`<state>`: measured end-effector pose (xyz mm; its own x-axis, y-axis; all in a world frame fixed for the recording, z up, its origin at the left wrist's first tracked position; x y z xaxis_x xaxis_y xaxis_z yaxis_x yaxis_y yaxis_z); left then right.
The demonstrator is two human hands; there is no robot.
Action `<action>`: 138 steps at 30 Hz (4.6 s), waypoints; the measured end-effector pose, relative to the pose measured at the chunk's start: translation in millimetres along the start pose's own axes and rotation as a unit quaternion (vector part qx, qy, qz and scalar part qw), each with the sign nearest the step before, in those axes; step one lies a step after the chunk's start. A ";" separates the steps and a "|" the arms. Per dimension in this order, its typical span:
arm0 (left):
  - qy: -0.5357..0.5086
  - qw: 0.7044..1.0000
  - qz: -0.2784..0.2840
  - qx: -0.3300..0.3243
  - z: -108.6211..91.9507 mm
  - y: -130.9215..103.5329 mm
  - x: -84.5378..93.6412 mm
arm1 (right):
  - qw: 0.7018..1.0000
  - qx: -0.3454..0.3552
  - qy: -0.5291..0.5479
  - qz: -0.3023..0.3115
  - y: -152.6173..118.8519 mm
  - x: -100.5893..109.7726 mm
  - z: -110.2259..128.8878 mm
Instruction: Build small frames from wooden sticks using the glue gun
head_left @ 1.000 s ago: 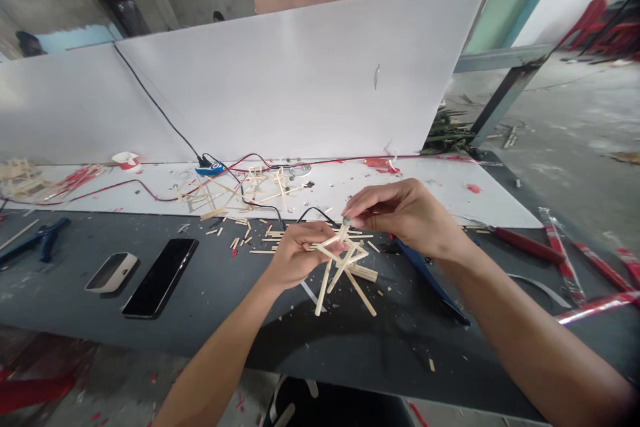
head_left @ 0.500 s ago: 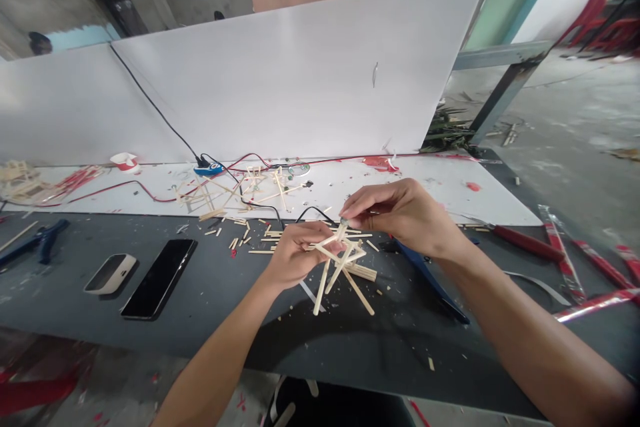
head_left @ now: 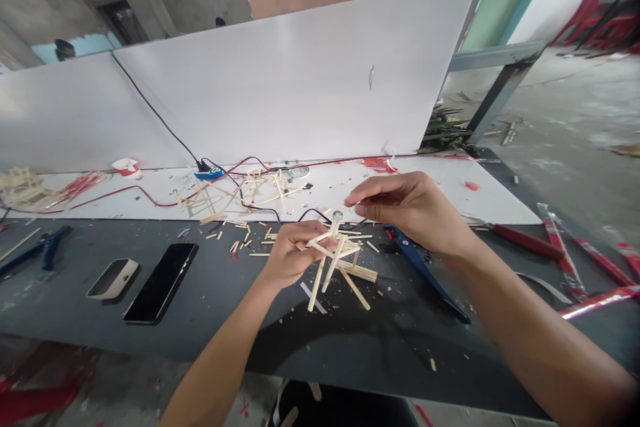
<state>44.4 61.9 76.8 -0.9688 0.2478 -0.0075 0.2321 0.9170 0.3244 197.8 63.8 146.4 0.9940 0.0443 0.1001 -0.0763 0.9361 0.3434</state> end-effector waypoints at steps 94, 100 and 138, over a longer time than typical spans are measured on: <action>-0.030 0.924 -0.370 0.090 74.3 16.0 117.6 | 0.755 0.067 -0.619 0.204 167.6 -72.6 -210.7; 0.020 0.953 -0.297 0.050 64.3 17.7 97.1 | 0.741 0.069 -0.637 0.201 104.3 -42.4 -215.2; 0.043 0.924 -0.379 0.007 52.7 19.9 137.9 | 0.671 0.141 -0.691 0.229 85.2 -59.6 -221.1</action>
<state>-80.0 130.8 32.4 -0.8569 -0.4923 -0.1529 -0.5154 0.8211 0.2451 149.4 218.1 -36.7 -0.1445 -0.2443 0.9589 -0.5545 0.8226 0.1260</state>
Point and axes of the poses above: each hand's wrist, its own y-axis towards the middle knuckle, its own x-axis out of the back of the hand, z = x × y, the point moved 10 cm from there along y, towards the middle knuckle, and after that the axes turned 12 degrees about -z, right-handed, at the moved point
